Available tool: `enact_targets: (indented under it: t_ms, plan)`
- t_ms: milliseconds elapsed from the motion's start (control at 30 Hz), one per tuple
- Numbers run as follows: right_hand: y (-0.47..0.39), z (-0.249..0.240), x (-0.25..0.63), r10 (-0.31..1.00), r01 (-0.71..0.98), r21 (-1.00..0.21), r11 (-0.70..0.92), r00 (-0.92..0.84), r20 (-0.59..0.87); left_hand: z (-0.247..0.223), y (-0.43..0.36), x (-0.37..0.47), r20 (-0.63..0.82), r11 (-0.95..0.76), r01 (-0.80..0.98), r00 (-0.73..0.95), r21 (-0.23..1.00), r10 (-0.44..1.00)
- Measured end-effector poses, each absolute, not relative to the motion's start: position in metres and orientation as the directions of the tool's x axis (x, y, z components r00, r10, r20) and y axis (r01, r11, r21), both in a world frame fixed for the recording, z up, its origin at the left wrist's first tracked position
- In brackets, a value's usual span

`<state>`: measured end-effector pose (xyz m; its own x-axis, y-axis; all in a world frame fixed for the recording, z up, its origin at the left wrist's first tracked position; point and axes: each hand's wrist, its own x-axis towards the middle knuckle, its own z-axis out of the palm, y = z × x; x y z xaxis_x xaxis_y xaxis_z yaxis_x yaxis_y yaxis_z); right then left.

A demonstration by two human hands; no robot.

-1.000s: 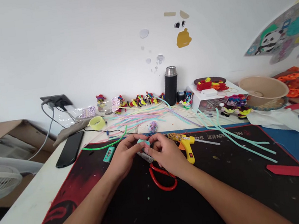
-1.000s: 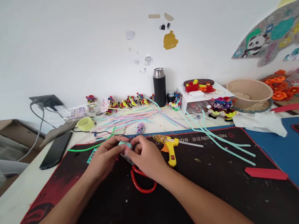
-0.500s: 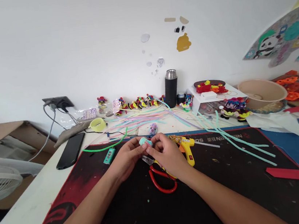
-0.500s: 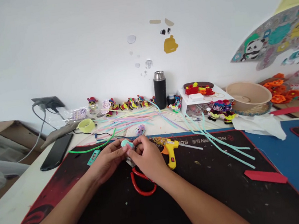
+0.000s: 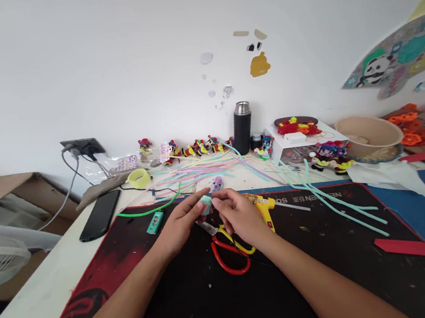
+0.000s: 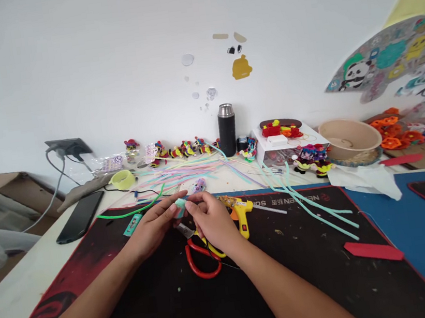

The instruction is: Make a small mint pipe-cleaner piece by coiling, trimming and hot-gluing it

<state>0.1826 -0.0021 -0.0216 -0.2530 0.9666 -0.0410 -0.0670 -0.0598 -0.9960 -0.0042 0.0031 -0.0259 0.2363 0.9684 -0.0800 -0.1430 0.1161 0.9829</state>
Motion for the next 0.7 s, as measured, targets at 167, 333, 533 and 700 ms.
enact_targets:
  t_ms: [167, 333, 533, 700]
  plan:
    - [-0.0028, -0.0224, 0.1817, 0.935, -0.130, -0.978, -0.162, -0.336, -0.111, -0.0260, 0.0002, -0.0020, -0.102, 0.154, -0.141, 0.320, 0.978, 0.942]
    - [-0.0026, -0.0228, 0.1815, 0.936, -0.132, -0.971, -0.201, -0.317, -0.150, -0.0216, -0.0001, -0.0011, -0.081, 0.129, -0.129, 0.327, 0.983, 0.942]
    - [-0.0006, -0.0186, 0.1829, 0.949, -0.238, -0.939, -0.248, -0.256, -0.186, -0.0204, -0.0045, 0.0019, 0.083, -0.107, 0.050, 0.348, 0.993, 0.934]
    - [-0.0014, -0.0176, 0.1821, 0.942, -0.246, -0.936, -0.251, -0.283, -0.178, -0.0206, -0.0067, 0.0017, 0.226, -0.282, 0.241, 0.233, 0.929, 0.946]
